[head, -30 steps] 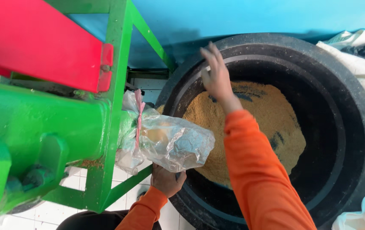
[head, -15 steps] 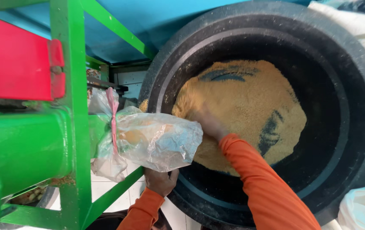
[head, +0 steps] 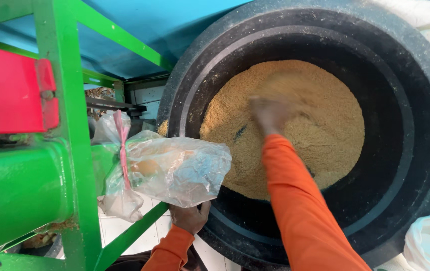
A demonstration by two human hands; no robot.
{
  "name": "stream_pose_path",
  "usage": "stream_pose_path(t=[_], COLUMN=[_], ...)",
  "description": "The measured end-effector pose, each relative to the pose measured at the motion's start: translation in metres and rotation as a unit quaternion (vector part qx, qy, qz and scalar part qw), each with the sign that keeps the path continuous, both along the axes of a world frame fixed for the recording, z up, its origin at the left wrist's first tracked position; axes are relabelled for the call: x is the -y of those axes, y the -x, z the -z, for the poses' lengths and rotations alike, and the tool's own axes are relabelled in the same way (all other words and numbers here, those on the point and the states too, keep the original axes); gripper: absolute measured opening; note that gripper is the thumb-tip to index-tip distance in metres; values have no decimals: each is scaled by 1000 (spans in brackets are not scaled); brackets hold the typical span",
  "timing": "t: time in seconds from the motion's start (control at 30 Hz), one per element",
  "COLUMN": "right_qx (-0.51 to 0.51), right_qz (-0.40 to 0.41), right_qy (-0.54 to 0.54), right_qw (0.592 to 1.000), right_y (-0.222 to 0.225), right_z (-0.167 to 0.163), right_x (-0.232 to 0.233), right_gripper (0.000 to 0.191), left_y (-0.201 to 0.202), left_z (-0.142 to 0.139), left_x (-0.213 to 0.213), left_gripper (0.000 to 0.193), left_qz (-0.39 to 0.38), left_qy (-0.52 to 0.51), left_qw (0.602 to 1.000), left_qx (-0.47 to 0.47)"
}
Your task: The person sits on the floor beside a green grinding machine, scoops crushed pieces from a green tray into the machine's hopper using a scoop, and the ground powder collects in a large black basin. They scoop and spread the ground powder in the basin by hand, then refill the tray with more crushed pieces and continue feeding the machine.
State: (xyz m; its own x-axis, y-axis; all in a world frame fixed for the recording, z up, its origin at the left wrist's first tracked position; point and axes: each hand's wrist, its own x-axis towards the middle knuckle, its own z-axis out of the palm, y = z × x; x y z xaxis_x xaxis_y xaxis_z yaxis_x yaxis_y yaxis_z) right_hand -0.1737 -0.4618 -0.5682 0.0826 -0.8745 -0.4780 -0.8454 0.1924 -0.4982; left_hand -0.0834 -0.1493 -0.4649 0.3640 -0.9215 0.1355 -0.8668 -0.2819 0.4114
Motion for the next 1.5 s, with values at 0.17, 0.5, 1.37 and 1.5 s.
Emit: stream_pose_path(t=[0.17,0.5,1.37,1.5], right_qx=[-78,-231,422,295], right_qz=[-560,-324,-144,-383], right_qy=[140,-12,6,22], right_qw=[813,917,895,875], right_y=[-20,124,86,95], right_z=[-46,-32,-153,-117], right_x=[-65,-75,-147,-148], right_gripper=[77,69,58,57], left_y=[-2,2,113,72], left_z=[-5,-16,-68,-64], left_x=[5,7,122,59], left_gripper=[17,27,77,76], left_qz=[4,25,-213,5], left_qy=[-30,12,97,-159], left_qw=[999,999,557,906], left_qx=[-36,18,-797,-392])
